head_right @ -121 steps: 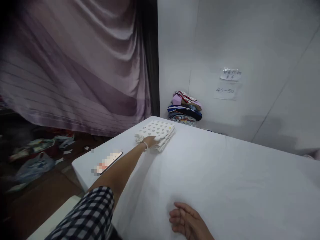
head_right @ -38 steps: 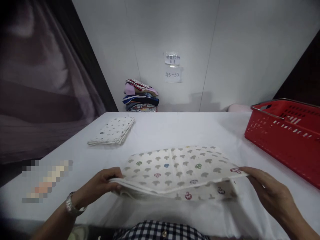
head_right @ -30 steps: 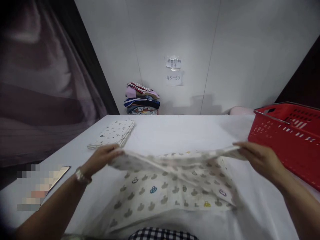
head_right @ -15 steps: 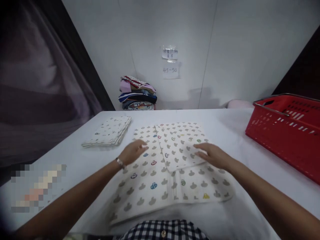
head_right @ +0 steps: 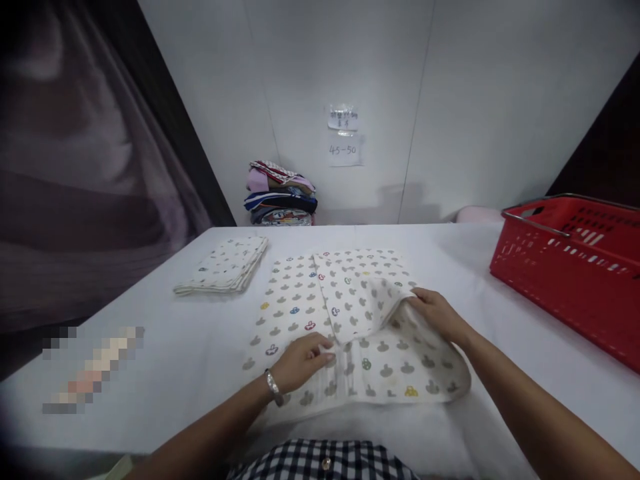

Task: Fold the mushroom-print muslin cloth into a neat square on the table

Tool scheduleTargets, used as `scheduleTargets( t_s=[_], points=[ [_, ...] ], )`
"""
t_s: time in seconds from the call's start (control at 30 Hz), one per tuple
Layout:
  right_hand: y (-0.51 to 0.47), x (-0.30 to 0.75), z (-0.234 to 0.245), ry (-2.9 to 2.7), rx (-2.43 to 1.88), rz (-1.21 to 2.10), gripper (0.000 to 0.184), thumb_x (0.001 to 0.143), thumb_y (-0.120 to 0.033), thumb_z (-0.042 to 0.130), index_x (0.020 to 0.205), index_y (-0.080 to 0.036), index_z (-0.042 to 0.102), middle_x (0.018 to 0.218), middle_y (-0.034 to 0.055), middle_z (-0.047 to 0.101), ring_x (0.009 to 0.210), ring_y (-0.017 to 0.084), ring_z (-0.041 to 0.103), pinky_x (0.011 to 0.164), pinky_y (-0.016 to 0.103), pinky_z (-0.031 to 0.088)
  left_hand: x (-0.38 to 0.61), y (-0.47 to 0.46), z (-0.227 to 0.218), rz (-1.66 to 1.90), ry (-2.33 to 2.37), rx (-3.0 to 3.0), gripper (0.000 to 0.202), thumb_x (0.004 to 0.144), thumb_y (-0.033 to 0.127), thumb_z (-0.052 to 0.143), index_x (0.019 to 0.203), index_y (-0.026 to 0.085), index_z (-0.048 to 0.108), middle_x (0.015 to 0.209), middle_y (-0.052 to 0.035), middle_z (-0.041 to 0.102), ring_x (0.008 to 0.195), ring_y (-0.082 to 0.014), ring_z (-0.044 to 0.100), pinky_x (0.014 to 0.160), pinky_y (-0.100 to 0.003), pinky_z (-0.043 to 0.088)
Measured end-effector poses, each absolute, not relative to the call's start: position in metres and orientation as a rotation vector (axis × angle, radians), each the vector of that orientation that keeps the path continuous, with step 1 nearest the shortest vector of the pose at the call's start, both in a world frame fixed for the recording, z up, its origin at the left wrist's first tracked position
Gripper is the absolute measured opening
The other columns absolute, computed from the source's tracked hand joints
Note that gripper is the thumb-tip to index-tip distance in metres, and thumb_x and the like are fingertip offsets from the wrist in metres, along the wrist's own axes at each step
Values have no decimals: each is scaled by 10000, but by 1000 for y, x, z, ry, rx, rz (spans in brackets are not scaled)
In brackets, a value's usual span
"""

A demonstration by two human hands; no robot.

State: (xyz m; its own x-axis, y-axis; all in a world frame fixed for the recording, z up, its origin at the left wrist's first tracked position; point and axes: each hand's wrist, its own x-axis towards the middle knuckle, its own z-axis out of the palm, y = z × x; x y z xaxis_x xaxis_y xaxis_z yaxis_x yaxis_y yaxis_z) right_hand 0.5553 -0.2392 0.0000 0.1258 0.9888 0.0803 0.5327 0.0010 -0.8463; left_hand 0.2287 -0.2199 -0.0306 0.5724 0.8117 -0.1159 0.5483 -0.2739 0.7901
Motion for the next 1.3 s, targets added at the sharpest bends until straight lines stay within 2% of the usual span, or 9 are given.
scheduleTargets(
  t_s=[0.17,0.33,0.53,0.7,0.77,0.87,0.93,1.1,1.3],
  points=[
    [-252,475,31,-1663,-1354,1114,244,820,-435,518,806,-198,572,647,-31,551,533,102,474,473,221,384,271,-236,-22,433,816,1364,489,741,521,573,1090,179,583,983,-86,625,771,-174,602,629,-284,475],
    [-266,433,17,-1853,-1151,1177,264,870,-373,451,1054,-238,584,835,10,617,740,144,553,664,283,463,281,-241,-20,737,816,1052,487,703,538,631,943,115,619,830,-76,634,724,-154,586,670,-279,462],
    [-281,437,-8,-1807,-1344,909,336,868,-432,454,1125,-237,548,925,44,615,814,172,566,725,316,471,262,-238,-24,859,856,759,497,668,502,686,969,114,610,794,-82,657,674,-168,596,600,-277,459],
    [-301,434,-30,-1996,-1456,601,526,780,-454,581,1240,-234,453,1194,103,534,1050,254,509,850,389,441,262,-238,-8,905,736,632,419,694,409,702,979,115,612,900,-109,666,786,-188,620,655,-276,480],
    [-304,432,-36,-2014,-1477,535,396,803,-381,554,1161,-223,497,1117,95,571,988,241,531,796,366,450,267,-243,-5,871,702,609,384,685,351,722,971,119,615,925,-111,665,802,-189,621,682,-283,484],
    [-303,429,-39,-1962,-1453,629,152,866,-279,425,903,-210,555,839,30,606,759,171,549,676,296,437,274,-252,-2,818,694,616,352,645,257,753,940,112,626,912,-111,668,792,-188,623,707,-290,479],
    [-303,429,-37,-1890,-1388,760,166,874,-287,413,821,-201,545,755,7,585,687,147,526,633,269,423,275,-255,1,807,679,634,343,617,222,765,912,106,634,882,-106,670,768,-181,622,714,-287,471],
    [-301,426,-34,-1737,-1297,950,231,803,-407,556,831,-178,553,733,1,566,671,136,497,592,247,413,275,-255,-1,817,672,701,316,594,262,769,842,104,654,776,-78,658,687,-151,596,685,-270,441],
    [-296,411,-25,-1747,-1270,957,324,869,-425,460,676,-174,524,615,-17,506,588,107,446,555,235,392,272,-251,-7,939,875,1015,270,616,371,731,637,122,627,554,17,547,528,-83,469,574,-220,383]
  ],
)
